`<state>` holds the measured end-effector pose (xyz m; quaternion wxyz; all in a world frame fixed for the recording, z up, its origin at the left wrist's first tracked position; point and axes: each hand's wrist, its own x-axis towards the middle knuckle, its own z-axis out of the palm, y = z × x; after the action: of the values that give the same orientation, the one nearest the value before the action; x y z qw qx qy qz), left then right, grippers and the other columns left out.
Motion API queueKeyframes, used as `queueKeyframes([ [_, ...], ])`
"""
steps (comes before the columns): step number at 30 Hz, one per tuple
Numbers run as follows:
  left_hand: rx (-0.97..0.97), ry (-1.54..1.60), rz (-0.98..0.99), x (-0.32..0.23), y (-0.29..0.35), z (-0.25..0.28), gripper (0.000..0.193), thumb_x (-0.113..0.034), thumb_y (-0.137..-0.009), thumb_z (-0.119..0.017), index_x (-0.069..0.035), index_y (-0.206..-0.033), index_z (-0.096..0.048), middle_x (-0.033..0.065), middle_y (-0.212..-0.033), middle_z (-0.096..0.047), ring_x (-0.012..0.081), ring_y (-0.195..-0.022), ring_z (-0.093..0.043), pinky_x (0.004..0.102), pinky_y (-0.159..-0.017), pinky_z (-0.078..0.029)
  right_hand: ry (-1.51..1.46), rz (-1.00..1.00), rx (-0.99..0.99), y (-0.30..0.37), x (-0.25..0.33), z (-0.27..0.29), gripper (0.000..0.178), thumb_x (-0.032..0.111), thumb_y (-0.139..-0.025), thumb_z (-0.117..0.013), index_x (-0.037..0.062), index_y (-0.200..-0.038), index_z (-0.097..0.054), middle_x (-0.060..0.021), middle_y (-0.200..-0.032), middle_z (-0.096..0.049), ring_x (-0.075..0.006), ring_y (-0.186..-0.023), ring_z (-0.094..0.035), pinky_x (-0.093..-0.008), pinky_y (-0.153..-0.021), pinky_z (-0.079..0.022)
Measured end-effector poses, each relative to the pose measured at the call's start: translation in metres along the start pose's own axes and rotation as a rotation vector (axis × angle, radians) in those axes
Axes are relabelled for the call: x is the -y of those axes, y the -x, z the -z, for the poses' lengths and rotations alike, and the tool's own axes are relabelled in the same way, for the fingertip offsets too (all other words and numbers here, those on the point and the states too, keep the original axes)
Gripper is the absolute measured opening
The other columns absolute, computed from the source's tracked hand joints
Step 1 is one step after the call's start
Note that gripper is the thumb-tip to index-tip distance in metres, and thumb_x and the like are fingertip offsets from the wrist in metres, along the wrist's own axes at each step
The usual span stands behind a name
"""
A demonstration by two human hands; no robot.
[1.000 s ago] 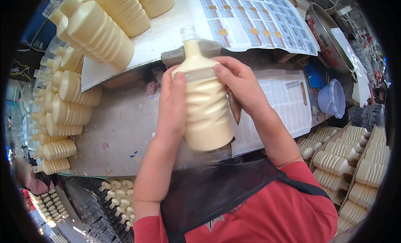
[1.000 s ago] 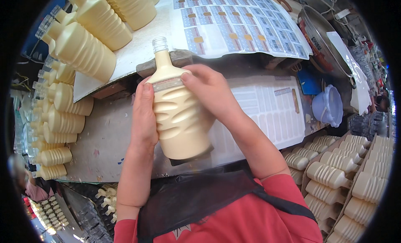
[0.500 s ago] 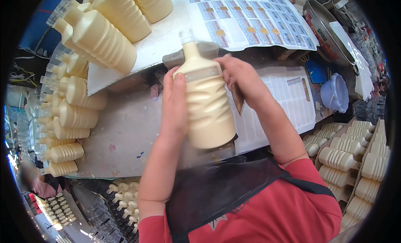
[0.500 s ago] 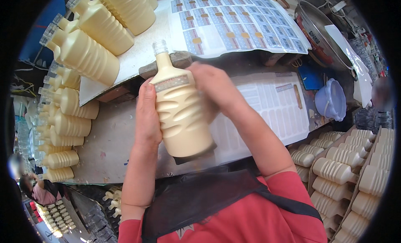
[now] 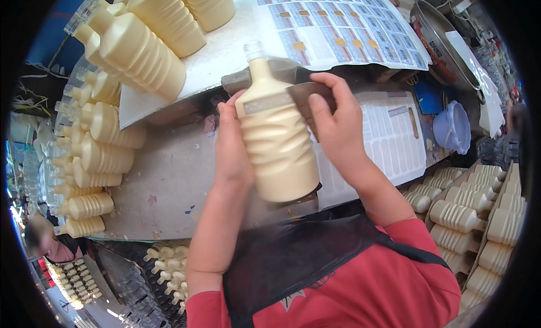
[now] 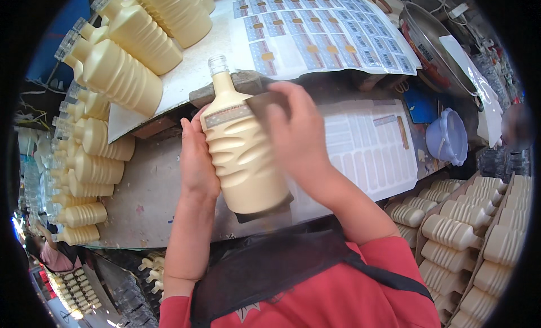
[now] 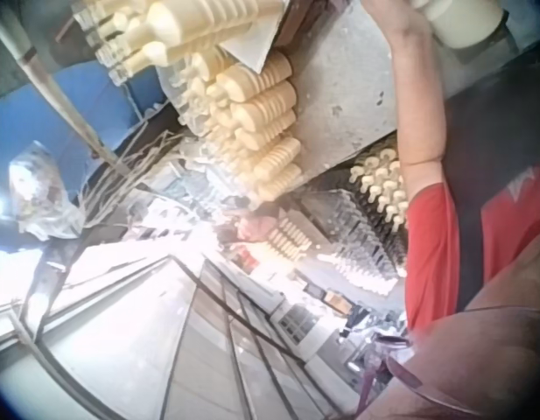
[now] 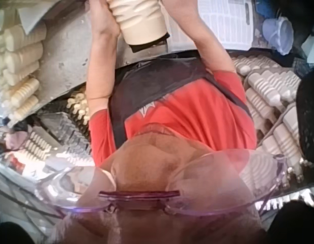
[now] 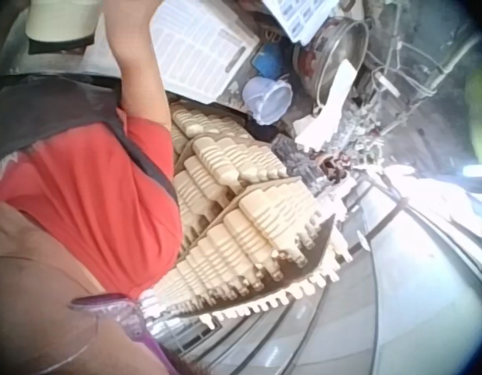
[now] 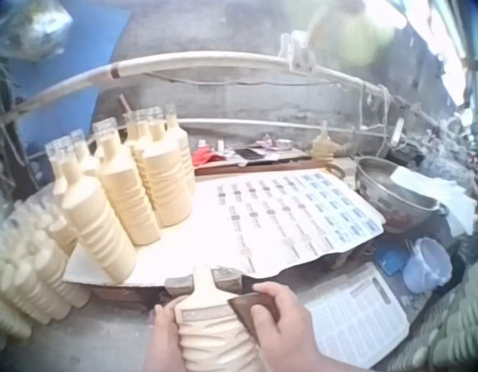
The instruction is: The person repeatedly picks up cream-colored plastic bottles, peels labels from a sheet, and applies them to the bottle bodies. They smooth each label by hand and place the labeled bottles into a green tray. The process is repeated for multiple bottles.
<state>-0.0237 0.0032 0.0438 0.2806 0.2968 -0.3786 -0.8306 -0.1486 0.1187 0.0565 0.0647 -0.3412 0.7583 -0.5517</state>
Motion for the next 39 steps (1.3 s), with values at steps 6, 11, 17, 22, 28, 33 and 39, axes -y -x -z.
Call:
queueKeyframes([
  [6,0.066,0.096,-0.005,-0.005,0.008,-0.007,0.058,-0.054,-0.112,-0.024,-0.008,-0.142,-0.043,0.0111,-0.135,-0.059,0.0221,-0.121,-0.060,0.0396,-0.106,-0.049,0.153,0.384,-0.027,0.014,0.008,-0.003,0.023,0.004,-0.086,-0.068,0.0068,-0.109,-0.069,-0.0106,-0.106,-0.074,-0.0275,-0.093,-0.072,-0.0382,-0.081,-0.056],
  [11,0.109,0.127,0.002,-0.007,0.013,-0.002,0.068,-0.063,-0.109,-0.024,-0.008,-0.144,-0.041,0.0117,-0.137,-0.057,0.0229,-0.125,-0.056,0.0399,-0.109,-0.045,0.326,0.906,0.110,0.002,0.047,-0.018,0.023,0.010,-0.077,-0.068,0.0038,-0.100,-0.068,-0.0081,-0.094,-0.071,-0.0250,-0.086,-0.071,-0.0362,-0.074,-0.055],
  [17,0.145,0.249,0.046,-0.008,0.012,0.003,0.072,-0.066,-0.107,-0.022,-0.009,-0.146,-0.041,0.0124,-0.136,-0.058,0.0242,-0.129,-0.054,0.0405,-0.111,-0.042,0.441,0.795,0.314,0.005,0.059,-0.026,0.027,0.007,-0.077,-0.072,0.0050,-0.104,-0.070,-0.0118,-0.095,-0.072,-0.0283,-0.083,-0.072,-0.0391,-0.071,-0.056],
  [22,0.130,0.190,0.018,-0.009,0.014,-0.002,0.066,-0.062,-0.108,-0.033,-0.007,-0.144,-0.041,0.0117,-0.134,-0.058,0.0223,-0.119,-0.060,0.0403,-0.105,-0.049,0.038,0.422,0.109,-0.027,0.049,-0.025,0.024,0.007,-0.088,-0.064,0.0013,-0.111,-0.061,-0.0197,-0.100,-0.069,-0.0355,-0.092,-0.070,-0.0401,-0.080,-0.054],
  [28,0.015,-0.114,-0.021,0.004,0.000,0.003,0.046,-0.045,-0.110,-0.046,-0.007,-0.136,-0.053,0.0079,-0.126,-0.064,0.0182,-0.111,-0.065,0.0370,-0.098,-0.054,-0.101,0.234,0.095,-0.037,0.039,-0.037,0.033,0.008,-0.094,-0.055,-0.0011,-0.126,-0.050,-0.0274,-0.120,-0.062,-0.0449,-0.115,-0.060,-0.0465,-0.099,-0.047],
  [33,0.031,-0.168,-0.042,0.008,-0.004,0.007,0.044,-0.038,-0.112,-0.042,-0.002,-0.138,-0.045,0.0123,-0.124,-0.062,0.0182,-0.109,-0.063,0.0361,-0.096,-0.053,-0.012,0.162,0.039,-0.043,-0.003,-0.020,0.034,0.010,-0.098,-0.052,-0.0003,-0.130,-0.049,-0.0242,-0.127,-0.061,-0.0416,-0.121,-0.058,-0.0452,-0.105,-0.044],
  [39,0.003,-0.168,-0.017,0.007,-0.004,0.008,0.046,-0.037,-0.114,-0.034,-0.002,-0.141,-0.048,0.0133,-0.129,-0.062,0.0189,-0.114,-0.062,0.0378,-0.101,-0.050,-0.036,0.150,0.052,-0.046,-0.024,-0.012,0.034,0.011,-0.098,-0.052,-0.0004,-0.130,-0.049,-0.0216,-0.128,-0.061,-0.0379,-0.122,-0.058,-0.0429,-0.107,-0.043],
])
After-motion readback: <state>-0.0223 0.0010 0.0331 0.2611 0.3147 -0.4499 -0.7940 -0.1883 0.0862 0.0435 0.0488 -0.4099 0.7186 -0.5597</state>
